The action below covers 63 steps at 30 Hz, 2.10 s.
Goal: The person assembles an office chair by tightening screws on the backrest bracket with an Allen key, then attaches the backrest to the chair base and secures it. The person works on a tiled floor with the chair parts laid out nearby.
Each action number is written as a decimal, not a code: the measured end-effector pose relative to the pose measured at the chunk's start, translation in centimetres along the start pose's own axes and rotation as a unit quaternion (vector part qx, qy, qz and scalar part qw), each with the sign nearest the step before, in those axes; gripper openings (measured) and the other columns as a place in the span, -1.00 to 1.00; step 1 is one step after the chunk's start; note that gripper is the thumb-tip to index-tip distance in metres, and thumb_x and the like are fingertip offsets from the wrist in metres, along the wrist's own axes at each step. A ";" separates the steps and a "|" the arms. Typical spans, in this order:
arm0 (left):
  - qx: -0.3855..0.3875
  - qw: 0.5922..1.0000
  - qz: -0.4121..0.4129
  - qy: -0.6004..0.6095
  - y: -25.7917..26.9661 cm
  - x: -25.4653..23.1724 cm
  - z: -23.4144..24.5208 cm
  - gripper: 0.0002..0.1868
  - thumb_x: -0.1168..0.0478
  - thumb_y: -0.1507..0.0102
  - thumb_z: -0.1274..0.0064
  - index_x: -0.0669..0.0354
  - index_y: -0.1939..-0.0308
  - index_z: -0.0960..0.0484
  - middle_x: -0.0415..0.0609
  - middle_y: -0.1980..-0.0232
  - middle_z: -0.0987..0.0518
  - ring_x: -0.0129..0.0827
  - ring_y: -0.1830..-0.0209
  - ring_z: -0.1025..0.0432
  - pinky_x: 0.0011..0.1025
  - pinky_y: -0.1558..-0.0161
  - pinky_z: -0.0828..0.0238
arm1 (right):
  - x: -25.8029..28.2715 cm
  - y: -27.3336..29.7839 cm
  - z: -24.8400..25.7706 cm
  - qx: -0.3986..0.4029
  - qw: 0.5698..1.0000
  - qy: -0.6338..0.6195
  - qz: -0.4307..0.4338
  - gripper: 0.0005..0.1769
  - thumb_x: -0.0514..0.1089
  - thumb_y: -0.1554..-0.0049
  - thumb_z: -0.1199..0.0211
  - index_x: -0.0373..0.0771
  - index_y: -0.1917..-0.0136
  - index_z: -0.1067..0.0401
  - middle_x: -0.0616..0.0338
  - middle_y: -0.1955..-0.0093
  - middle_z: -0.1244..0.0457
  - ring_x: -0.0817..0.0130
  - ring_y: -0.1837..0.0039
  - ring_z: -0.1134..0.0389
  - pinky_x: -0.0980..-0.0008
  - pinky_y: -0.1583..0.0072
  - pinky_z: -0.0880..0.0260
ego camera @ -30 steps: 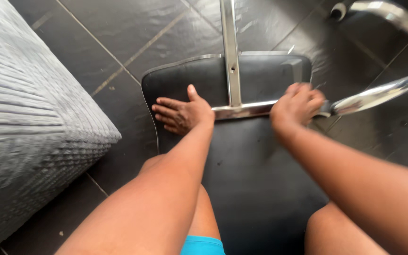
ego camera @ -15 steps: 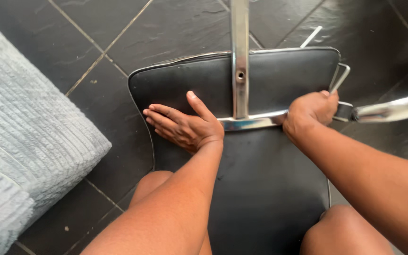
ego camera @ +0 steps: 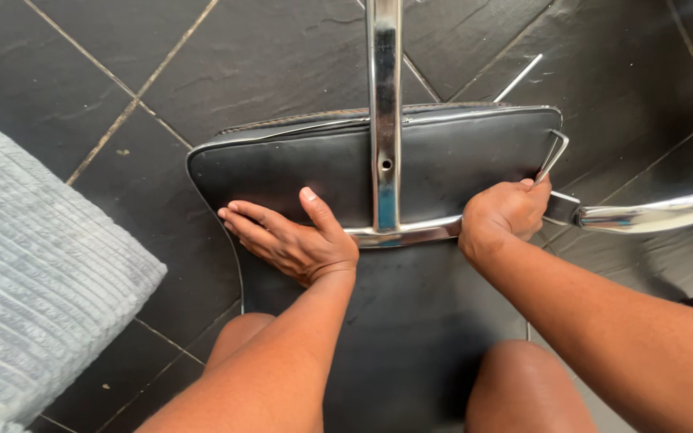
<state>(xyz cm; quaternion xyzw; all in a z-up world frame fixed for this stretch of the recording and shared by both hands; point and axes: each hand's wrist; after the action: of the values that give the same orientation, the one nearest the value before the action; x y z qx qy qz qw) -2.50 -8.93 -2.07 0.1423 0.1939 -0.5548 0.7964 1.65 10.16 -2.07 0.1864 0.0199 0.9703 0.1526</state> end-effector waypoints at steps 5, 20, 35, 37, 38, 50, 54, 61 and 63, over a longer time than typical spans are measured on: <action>0.016 1.000 0.006 -0.008 -0.2 -0.7 0.3 -0.05 -0.23 -0.43 0.22 0.47 -0.61 0.09 0.46 -0.67 0.11 0.24 -0.71 0.14 0.06 -0.64 0.19 | 0.2 -0.1 -0.2 0.000 0.999 0.000 0.040 -0.62 -0.04 -0.28 0.07 0.02 -0.31 -0.38 -0.03 -0.17 -0.37 -0.06 -0.16 -0.39 0.09 -0.18 -0.34; 0.002 0.999 0.012 -0.034 0.4 0.3 -0.7 -0.06 -0.23 -0.44 0.16 0.41 -0.63 0.07 0.37 -0.69 0.07 0.20 -0.73 0.11 0.06 -0.66 0.14 | -0.3 -0.6 -0.4 0.086 0.994 0.003 -0.066 -0.59 0.06 -0.32 0.18 0.07 -0.33 -0.35 0.04 -0.26 -0.35 -0.02 -0.23 -0.40 0.12 -0.26 -0.36; -0.038 0.999 0.013 -0.020 0.8 0.9 -0.5 0.00 -0.31 -0.40 0.16 0.41 -0.61 0.05 0.42 -0.65 0.05 0.23 -0.67 0.07 0.07 -0.60 0.13 | -0.2 0.4 1.0 0.041 0.999 0.007 -0.006 -0.58 0.03 -0.25 0.14 0.09 -0.31 -0.36 0.14 -0.26 -0.34 -0.04 -0.22 -0.37 0.07 -0.23 -0.34; -0.040 0.999 0.016 -0.011 0.2 0.5 -0.4 0.02 -0.33 -0.38 0.16 0.41 -0.60 0.06 0.42 -0.64 0.05 0.23 -0.66 0.09 0.08 -0.59 0.15 | -0.3 0.0 0.4 0.060 0.998 -0.020 -0.023 -0.59 0.02 -0.27 0.16 0.07 -0.29 -0.37 0.15 -0.27 -0.35 0.01 -0.21 -0.40 0.09 -0.19 -0.39; -0.036 0.999 0.020 -0.011 0.1 0.4 -0.2 0.03 -0.34 -0.37 0.15 0.41 -0.59 0.06 0.42 -0.64 0.05 0.23 -0.65 0.09 0.08 -0.58 0.15 | -0.5 -0.5 0.1 0.070 0.997 -0.031 -0.030 -0.60 0.02 -0.28 0.16 0.05 -0.28 -0.38 0.16 -0.27 -0.36 0.04 -0.20 -0.42 0.09 -0.18 -0.42; 0.111 0.985 -0.012 0.134 -1.1 4.9 0.0 0.12 -0.28 -0.30 -0.01 0.37 -0.59 0.23 0.31 -0.64 0.34 0.08 -0.65 0.46 0.01 -0.55 0.47 | -2.4 -5.8 1.9 0.140 0.875 -0.424 -0.187 -0.66 0.09 -0.14 -0.13 -0.12 0.21 -0.60 0.31 0.13 -0.44 0.37 0.09 -0.36 0.34 -0.02 -0.35; 0.180 0.939 -0.047 0.288 -1.0 8.2 3.5 -0.06 -0.04 -0.26 -0.13 0.20 -0.58 -0.01 0.11 -0.70 0.22 -0.09 -0.69 0.35 -0.28 -0.54 0.14 | -3.3 -1.5 6.2 0.147 0.904 -0.290 0.280 -0.84 -0.20 -0.21 -0.11 -0.19 0.10 -0.52 0.29 0.08 -0.38 0.46 0.05 -0.37 0.44 -0.04 -0.38; 0.257 0.909 0.075 0.321 1.0 8.6 10.6 -0.55 0.05 -0.28 -0.19 0.18 -0.19 -0.70 -0.02 -0.01 -0.70 -0.34 0.03 -0.55 -0.37 -0.01 -0.47 | -6.3 8.0 11.1 0.470 0.725 -0.149 0.481 -0.83 -0.14 -0.26 -0.20 -0.23 -0.02 -0.54 0.21 0.17 -0.38 0.48 0.10 -0.35 0.42 0.00 -0.38; 0.234 0.891 0.035 0.386 2.0 8.3 12.2 -0.56 0.07 -0.21 -0.29 0.13 -0.13 -0.68 -0.16 0.09 -0.64 -0.48 0.15 -0.51 -0.40 0.09 -0.46 | -6.8 10.0 12.1 0.499 0.705 -0.073 0.500 -0.80 -0.14 -0.19 -0.31 -0.22 -0.08 -0.56 0.14 0.20 -0.36 0.43 0.14 -0.30 0.35 0.07 -0.35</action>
<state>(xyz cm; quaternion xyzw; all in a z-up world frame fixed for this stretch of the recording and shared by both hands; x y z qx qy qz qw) 3.75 -20.55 4.85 0.5343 0.3459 -0.4570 0.6213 9.22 -1.68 7.66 0.2877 0.3937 0.7365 -0.4688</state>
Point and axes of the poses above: each hand's wrist, its own y-axis away from the middle knuckle, its own z-axis out of the back of the hand, x = y × z
